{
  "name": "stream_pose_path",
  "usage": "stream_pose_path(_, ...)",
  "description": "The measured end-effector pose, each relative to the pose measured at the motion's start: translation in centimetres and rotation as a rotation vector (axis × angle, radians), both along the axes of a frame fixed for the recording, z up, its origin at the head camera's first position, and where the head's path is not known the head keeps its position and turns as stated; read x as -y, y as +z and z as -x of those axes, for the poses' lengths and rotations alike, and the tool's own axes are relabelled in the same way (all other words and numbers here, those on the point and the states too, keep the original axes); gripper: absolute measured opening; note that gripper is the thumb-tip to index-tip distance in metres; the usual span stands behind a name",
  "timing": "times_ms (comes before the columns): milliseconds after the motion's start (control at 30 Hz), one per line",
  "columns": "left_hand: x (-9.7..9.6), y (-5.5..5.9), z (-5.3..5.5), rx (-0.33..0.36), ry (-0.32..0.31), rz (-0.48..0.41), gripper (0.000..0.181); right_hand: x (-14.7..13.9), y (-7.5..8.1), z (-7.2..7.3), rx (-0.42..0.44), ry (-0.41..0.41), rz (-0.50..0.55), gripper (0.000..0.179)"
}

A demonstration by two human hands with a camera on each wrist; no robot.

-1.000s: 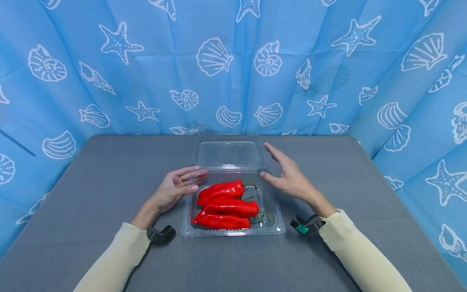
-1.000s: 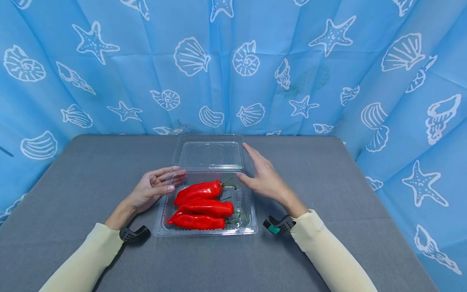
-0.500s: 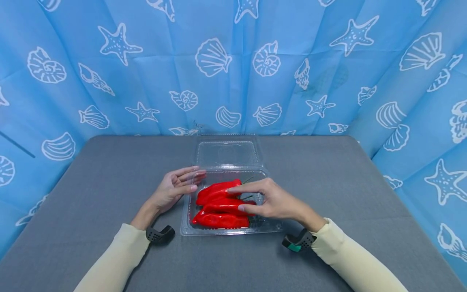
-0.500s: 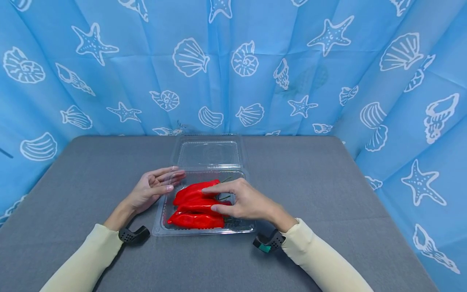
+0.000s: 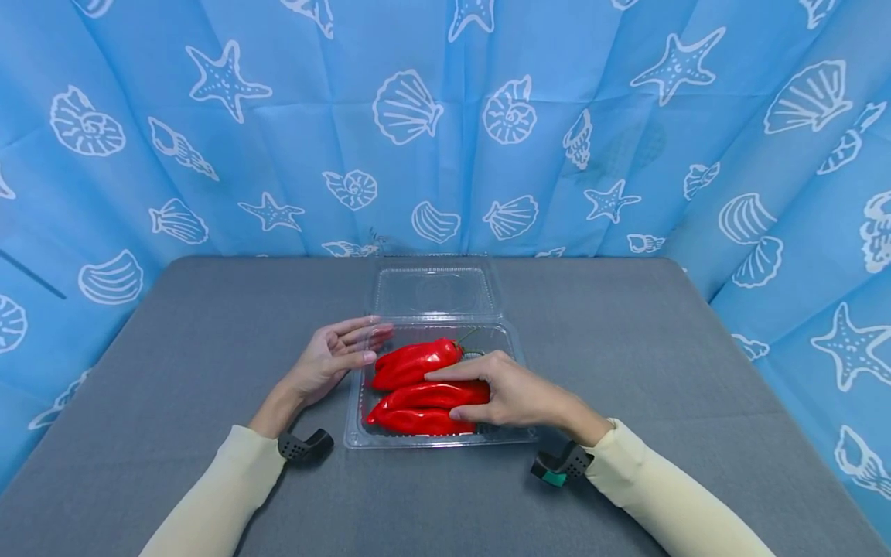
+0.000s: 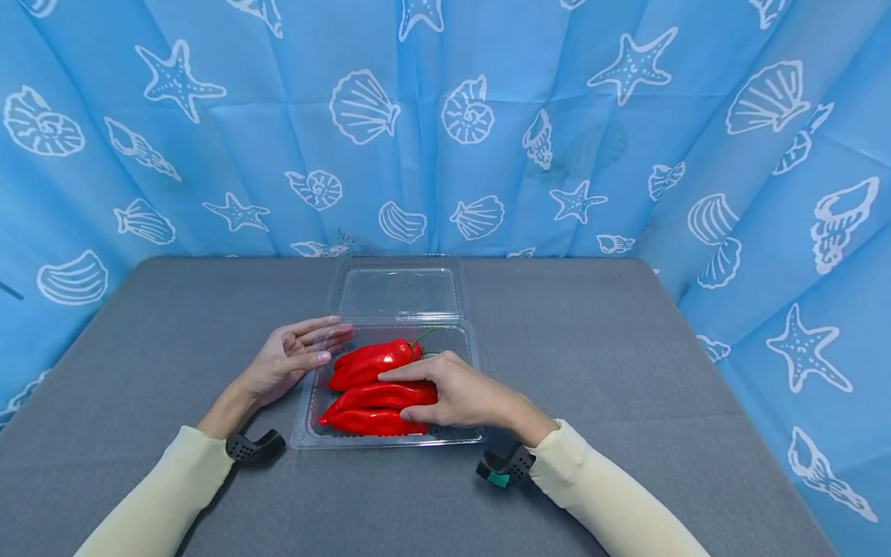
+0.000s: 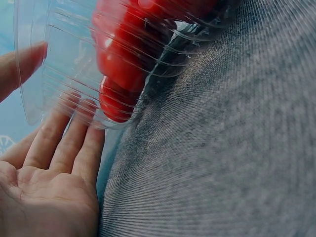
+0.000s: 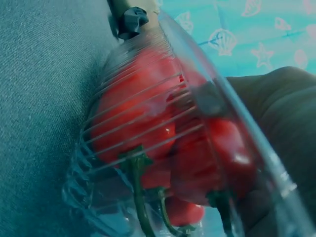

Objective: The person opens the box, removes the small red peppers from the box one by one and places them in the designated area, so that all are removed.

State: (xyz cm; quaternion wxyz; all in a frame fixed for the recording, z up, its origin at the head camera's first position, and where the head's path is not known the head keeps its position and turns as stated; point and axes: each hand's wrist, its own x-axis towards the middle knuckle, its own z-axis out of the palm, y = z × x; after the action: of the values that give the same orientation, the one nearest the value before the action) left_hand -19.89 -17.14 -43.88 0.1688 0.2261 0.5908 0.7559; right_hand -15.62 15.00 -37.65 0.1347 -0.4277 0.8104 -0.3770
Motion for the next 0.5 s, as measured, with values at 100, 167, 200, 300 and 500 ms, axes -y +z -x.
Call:
stream_pose_path(100,0.1,-0.1,0.0,-0.004,0.0,0.0,0.066,0.0,0.1,0.0,-0.003,-0.004,0.006,0.052)
stream_pose_path(167,0.1,-0.2,0.0,-0.006,-0.002,0.001,0.066,-0.1,0.3,-0.1,0.001,-0.019,0.024,0.052)
stream_pose_path(200,0.1,-0.2,0.0,-0.006,-0.002,0.0,0.066,-0.2,0.4,-0.1,0.005,-0.029,0.041,0.052)
stream_pose_path(300,0.1,-0.2,0.1,-0.007,-0.005,-0.004,0.066,-0.5,1.1,-0.1,-0.002,-0.072,0.106,0.054)
stream_pose_path(500,0.1,-0.1,0.1,-0.001,-0.007,-0.017,0.068,-2.1,2.4,0.8,-0.063,-0.199,0.227,0.056)
